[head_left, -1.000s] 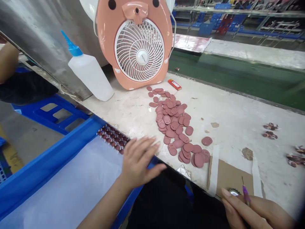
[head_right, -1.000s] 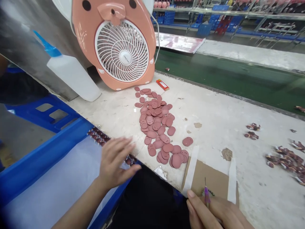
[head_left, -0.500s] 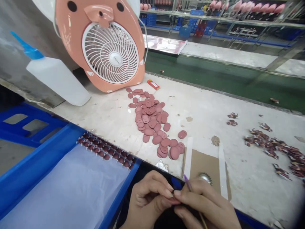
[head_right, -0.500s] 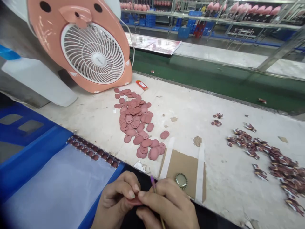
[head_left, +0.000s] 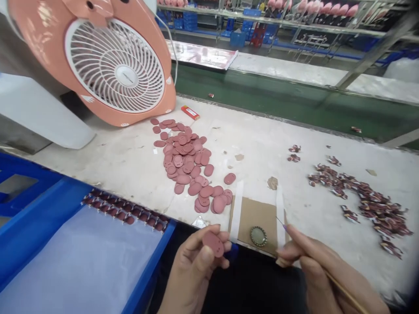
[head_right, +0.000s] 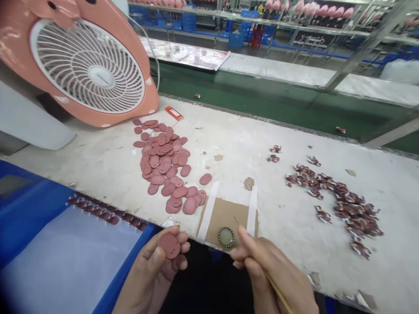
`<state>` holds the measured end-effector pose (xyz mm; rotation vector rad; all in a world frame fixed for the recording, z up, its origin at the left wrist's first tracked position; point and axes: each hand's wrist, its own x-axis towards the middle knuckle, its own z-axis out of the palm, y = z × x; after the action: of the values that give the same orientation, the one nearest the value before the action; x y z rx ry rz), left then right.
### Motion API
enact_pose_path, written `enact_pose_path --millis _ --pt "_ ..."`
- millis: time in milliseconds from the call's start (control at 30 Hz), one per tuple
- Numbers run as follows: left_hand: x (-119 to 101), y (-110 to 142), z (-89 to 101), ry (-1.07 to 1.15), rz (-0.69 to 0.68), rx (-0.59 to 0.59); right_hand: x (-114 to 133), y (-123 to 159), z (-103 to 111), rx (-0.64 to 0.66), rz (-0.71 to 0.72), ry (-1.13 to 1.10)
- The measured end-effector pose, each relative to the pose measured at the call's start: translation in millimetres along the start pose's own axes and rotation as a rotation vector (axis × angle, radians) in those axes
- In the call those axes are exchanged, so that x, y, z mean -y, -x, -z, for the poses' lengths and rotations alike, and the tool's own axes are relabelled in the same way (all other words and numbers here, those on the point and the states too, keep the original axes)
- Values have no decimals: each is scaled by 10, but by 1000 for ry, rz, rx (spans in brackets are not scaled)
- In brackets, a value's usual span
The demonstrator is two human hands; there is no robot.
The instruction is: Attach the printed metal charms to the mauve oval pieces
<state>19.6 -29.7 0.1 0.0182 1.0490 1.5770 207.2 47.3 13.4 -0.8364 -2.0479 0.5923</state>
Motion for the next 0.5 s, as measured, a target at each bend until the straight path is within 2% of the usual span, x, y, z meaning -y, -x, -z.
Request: enact_pose_path --millis 67,233,367,500 --pt "-13 -16 31 -14 50 5 -44 28 66 -49 -58 -34" --pt "20 -71 68 -81 117 104 -124 108 -4 -28 -28 24" --pt "69 -83 90 -120 128 137 -145 121 -93 12 -16 42" --pt "79 -59 56 -135 108 157 -138 121 -97 13 -8 8"
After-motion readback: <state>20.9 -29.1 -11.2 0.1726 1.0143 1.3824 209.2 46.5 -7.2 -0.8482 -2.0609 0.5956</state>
